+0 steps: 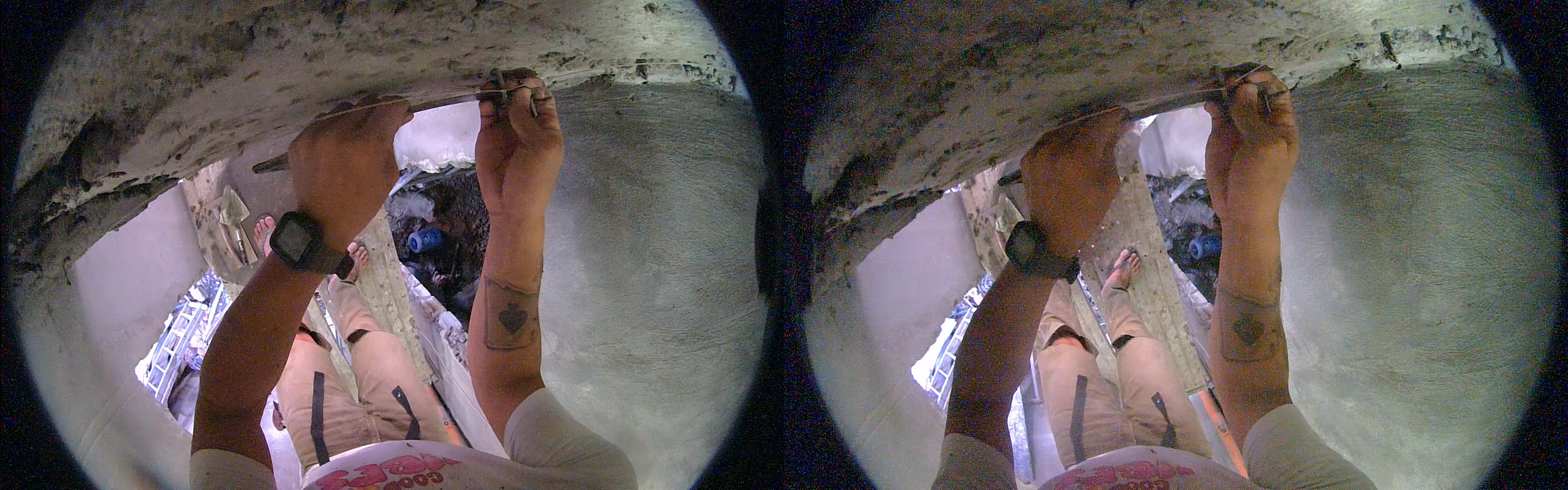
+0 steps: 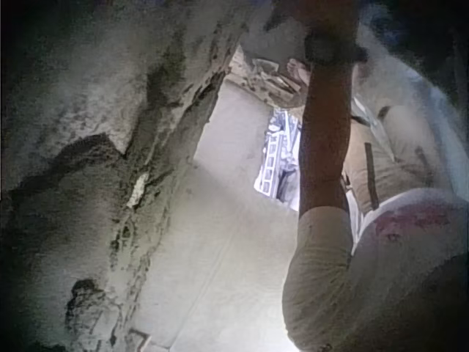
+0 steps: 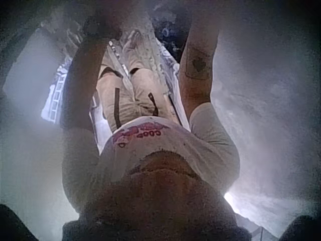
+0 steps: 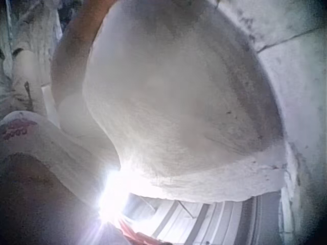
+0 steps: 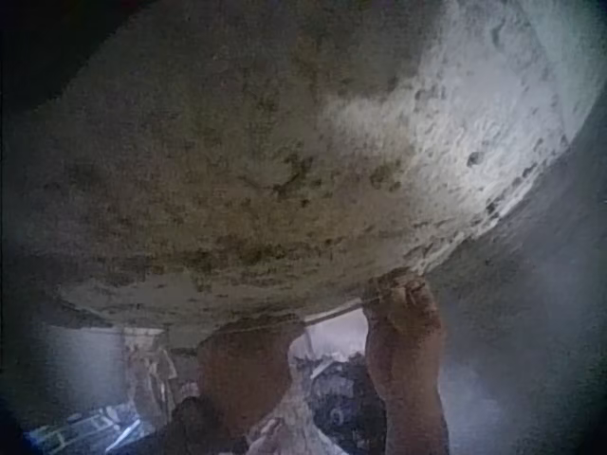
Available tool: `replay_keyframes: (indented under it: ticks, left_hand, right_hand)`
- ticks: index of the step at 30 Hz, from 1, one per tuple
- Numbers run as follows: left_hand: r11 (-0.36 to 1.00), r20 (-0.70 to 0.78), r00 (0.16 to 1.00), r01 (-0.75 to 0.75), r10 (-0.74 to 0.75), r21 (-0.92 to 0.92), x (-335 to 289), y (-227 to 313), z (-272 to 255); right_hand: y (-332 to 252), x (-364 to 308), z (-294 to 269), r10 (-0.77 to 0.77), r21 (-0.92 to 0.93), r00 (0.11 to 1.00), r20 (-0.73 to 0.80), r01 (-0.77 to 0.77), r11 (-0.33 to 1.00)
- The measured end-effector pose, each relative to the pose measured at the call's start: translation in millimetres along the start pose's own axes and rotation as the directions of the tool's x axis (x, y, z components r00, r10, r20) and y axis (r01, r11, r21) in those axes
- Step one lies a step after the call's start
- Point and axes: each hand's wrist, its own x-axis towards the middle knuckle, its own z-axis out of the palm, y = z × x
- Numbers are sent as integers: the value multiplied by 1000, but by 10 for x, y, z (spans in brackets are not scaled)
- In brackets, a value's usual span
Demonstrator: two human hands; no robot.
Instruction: The person applies and smooths wet cement plaster onto a ceiling using a trowel and a long straightedge. They repeatedly scrape the surface to level the material and remove excess, working on a section of the ceiling above a wooden plank.
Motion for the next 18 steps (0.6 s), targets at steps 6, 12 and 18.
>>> replay_keyframes:
  ticks: [6, 12, 18]
  left_hand:
    - [993, -15, 999, -29, 31, 116, 28, -42, 7]
    - [995, -25, 999, -38, 41, 96, 34, -64, 12]
    - [994, 6, 999, -52, 52, 99, 45, -63, 2]
  right_hand:
    - [14, 12, 7, 9, 5, 1000, 11, -9, 1000]
    - [25, 10, 12, 0, 0, 1000, 21, 0, 1000]
    - [61, 24, -90, -21, 22, 999, 44, 20, 1000]
